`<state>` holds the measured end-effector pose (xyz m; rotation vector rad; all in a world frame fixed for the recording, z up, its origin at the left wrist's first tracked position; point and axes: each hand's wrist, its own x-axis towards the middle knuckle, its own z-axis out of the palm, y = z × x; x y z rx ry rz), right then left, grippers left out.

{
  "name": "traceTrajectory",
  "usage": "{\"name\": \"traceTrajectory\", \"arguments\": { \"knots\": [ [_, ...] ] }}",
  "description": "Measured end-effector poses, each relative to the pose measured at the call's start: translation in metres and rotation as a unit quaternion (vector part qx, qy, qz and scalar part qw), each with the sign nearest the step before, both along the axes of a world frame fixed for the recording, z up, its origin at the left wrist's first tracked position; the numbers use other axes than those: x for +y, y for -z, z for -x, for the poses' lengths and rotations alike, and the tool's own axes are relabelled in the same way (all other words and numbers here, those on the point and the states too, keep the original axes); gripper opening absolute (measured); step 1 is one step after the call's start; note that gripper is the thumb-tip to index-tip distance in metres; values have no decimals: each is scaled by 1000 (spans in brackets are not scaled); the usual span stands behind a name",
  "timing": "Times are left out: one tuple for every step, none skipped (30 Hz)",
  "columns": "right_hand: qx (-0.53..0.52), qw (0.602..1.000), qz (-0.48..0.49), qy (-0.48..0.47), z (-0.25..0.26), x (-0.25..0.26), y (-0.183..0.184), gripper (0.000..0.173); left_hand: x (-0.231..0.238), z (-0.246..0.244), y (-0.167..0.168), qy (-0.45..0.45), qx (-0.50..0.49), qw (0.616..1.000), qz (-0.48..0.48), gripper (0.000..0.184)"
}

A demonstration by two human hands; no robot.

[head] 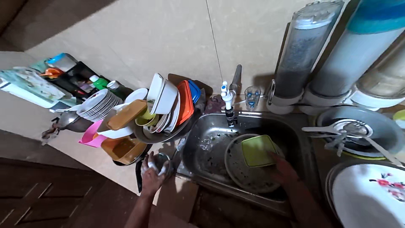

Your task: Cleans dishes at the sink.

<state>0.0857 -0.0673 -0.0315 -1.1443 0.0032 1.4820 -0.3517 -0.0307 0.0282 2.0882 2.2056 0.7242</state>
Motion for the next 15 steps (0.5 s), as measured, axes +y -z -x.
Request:
{"name": "traceTrajectory", "arguments": {
  "knots": [
    [-1, 1000, -1, 0, 0, 1, 1, 38, -1, 5, 6, 2, 11, 1000, 27, 81],
    [-1, 1000, -3, 1, 0, 1, 2, 39, -2, 5, 12, 8, 41, 998, 42, 76],
    [-2, 1000, -5, 2, -1, 1, 3, 40, -2, 3, 16, 14, 71, 997, 40, 70],
    [-4, 1000, -4, 1, -1, 1, 3, 40, -2, 0, 19, 17, 85, 996, 35, 65],
    [-13, 1000, 0, 1, 0, 0, 2, 40, -1, -1, 19, 20, 86, 996, 31, 60],
    [-19, 1000, 6, 1, 0, 0, 0, 40, -1, -2, 18, 23, 82, 996, 30, 55],
    [-22, 1000, 11, 1, 0, 0, -1, 39, -1, -3, 16, 30, 67, 997, 31, 48],
    [-21, 1000, 12, 2, 0, 0, -2, 39, 0, -1, 13, 43, 44, 998, 28, 42],
    [-21, 1000, 12, 3, 0, 0, -2, 39, 0, 1, 10, 57, 14, 998, 24, 37],
    [-22, 1000, 12, 1, -1, 0, -1, 39, 2, 4, 11, 75, -6, 997, 8, 34],
    [-23, 1000, 11, -1, -1, 0, 0, 39, 3, 7, 12, 92, -16, 995, -13, 31],
    [-25, 1000, 9, -4, -1, -1, 1, 38, 3, 9, 14, 107, -24, 993, -35, 28],
    [-28, 1000, 4, -9, -1, -1, 0, 38, 3, 11, 16, 116, -31, 991, -53, 27],
    [-30, 999, -4, -11, 0, -2, -1, 38, 3, 12, 17, 118, -45, 990, -67, 26],
    [-28, 999, -14, -13, 1, -2, -2, 40, 3, 11, 16, 110, -75, 988, -73, 25]
  ]
}}
